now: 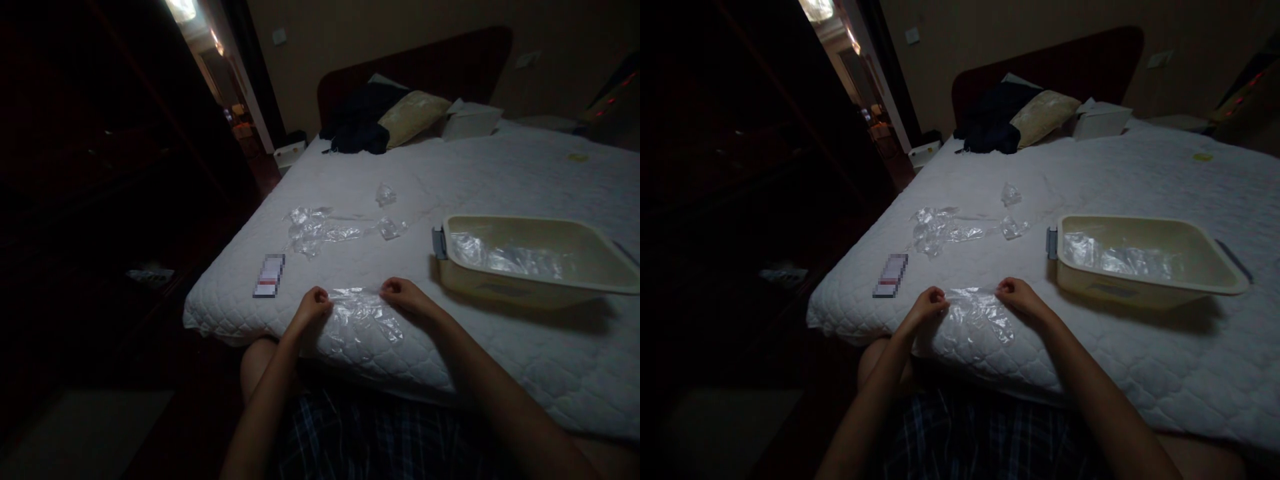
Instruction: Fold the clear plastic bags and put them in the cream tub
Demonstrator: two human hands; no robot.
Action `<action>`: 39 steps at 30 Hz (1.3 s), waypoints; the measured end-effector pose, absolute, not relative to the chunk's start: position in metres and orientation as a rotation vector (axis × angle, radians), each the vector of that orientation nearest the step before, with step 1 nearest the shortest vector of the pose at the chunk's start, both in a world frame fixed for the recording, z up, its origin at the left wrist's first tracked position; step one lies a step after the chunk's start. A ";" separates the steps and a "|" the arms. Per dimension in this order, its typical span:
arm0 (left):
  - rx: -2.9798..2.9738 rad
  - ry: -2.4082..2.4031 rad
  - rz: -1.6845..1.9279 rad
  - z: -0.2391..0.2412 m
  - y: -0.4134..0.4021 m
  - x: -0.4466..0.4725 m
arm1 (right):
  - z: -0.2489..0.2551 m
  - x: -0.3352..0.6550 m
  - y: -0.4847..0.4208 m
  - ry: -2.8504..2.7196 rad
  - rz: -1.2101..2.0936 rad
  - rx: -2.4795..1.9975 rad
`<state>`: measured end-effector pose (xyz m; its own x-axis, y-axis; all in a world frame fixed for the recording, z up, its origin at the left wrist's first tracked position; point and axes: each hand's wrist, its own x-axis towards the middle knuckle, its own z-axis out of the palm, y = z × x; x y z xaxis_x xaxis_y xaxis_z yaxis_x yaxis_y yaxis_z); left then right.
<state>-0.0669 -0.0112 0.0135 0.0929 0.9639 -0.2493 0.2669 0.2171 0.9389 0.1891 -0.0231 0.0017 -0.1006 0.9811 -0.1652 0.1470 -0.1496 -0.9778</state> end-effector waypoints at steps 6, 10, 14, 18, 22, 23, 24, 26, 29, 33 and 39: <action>1.141 1.212 0.968 0.018 -0.002 -0.053 | -0.003 0.197 -0.008 -1.461 1.031 -1.404; 1.135 1.170 0.848 0.013 0.006 -0.052 | -0.004 0.201 -0.007 -1.494 1.020 -1.392; 1.185 1.188 0.836 0.007 0.007 -0.052 | -0.001 0.200 -0.010 -1.427 1.071 -1.427; 1.223 1.201 0.907 0.004 0.002 -0.051 | 0.005 0.201 -0.014 -1.368 1.259 -1.399; 1.256 1.184 0.913 0.004 0.001 -0.052 | 0.009 0.205 -0.016 -1.451 1.404 -1.303; 1.252 1.179 0.909 0.004 0.001 -0.052 | 0.009 0.206 -0.016 -1.467 1.408 -1.303; 1.249 1.172 0.906 0.005 0.002 -0.054 | 0.008 0.207 -0.016 -1.483 1.402 -1.305; 1.266 1.156 0.884 0.006 0.003 -0.058 | 0.007 0.207 -0.015 -1.524 1.363 -1.310; 1.369 1.126 0.801 0.008 0.004 -0.064 | 0.004 0.207 -0.015 -1.586 1.269 -1.314; 1.412 1.138 0.802 0.009 0.001 -0.063 | 0.000 0.205 -0.016 -1.604 1.184 -1.368; 1.472 1.222 0.933 0.007 -0.005 -0.054 | 0.000 0.200 -0.021 -1.499 1.144 -1.367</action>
<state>-0.0544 -0.0054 0.0068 0.2024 0.9790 -0.0236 0.2352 -0.0252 0.9716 0.1999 -0.0212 0.0000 -0.1065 0.9941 -0.0193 0.2806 0.0114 -0.9597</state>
